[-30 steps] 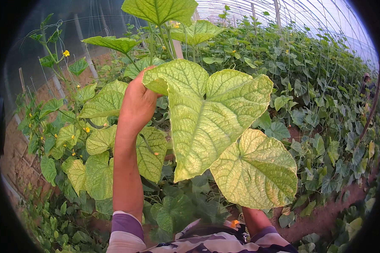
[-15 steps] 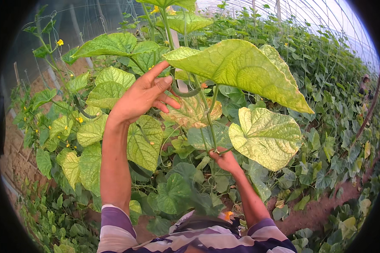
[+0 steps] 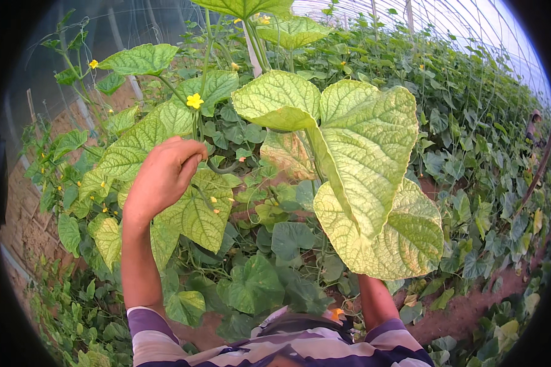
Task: The person tends to cucumber vines in a greenhouse, guiding tendrils and leaves onto support strings and removing yellowed leaves. The person also picks a cucumber and places it into a bag attached to their waist.
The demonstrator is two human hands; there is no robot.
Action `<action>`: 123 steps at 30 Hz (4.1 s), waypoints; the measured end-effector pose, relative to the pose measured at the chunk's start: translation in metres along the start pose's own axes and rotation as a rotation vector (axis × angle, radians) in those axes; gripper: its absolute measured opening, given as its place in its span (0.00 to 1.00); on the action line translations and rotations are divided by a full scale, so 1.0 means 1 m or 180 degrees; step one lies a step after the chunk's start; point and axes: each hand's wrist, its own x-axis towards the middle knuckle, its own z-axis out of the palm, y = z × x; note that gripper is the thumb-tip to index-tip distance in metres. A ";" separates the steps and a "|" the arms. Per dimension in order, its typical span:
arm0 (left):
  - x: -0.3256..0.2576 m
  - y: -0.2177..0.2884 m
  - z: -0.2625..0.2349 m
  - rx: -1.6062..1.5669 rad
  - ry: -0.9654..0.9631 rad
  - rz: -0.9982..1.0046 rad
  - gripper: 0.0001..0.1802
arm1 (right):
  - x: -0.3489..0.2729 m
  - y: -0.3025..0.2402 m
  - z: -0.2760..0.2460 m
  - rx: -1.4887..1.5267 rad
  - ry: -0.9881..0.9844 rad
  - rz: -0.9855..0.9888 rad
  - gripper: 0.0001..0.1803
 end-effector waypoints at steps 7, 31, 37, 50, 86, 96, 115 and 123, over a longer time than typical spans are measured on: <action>0.024 0.054 -0.020 -0.1702 0.0452 0.0364 0.13 | -0.001 0.017 -0.008 -0.0153 -0.0234 -0.0101 0.15; 0.104 0.045 0.185 -0.3624 -0.0198 -0.0894 0.17 | -0.009 0.006 -0.025 -0.0356 -0.0099 -0.0051 0.17; 0.030 0.041 0.302 -0.5209 -0.0682 -0.0915 0.20 | 0.015 0.022 -0.028 -0.0518 0.0044 -0.0075 0.18; 0.039 0.025 0.286 -0.3890 0.0066 -0.1179 0.15 | 0.075 0.060 -0.074 -0.0815 0.0134 0.0006 0.19; -0.293 0.159 0.648 -0.3435 -0.3560 -0.0738 0.23 | -0.223 0.172 0.005 -0.0638 0.1951 0.1808 0.10; -0.286 0.145 0.640 -0.3110 -0.2856 -0.0137 0.21 | -0.181 0.154 0.008 -0.0900 0.1446 0.2092 0.15; -0.312 0.172 0.653 -0.4611 -0.3699 -0.2705 0.16 | -0.295 0.122 -0.046 0.0311 0.2716 0.2180 0.15; -0.331 0.178 0.664 -0.5119 -0.3901 -0.3695 0.19 | -0.276 0.091 -0.035 0.0589 0.2672 0.1855 0.15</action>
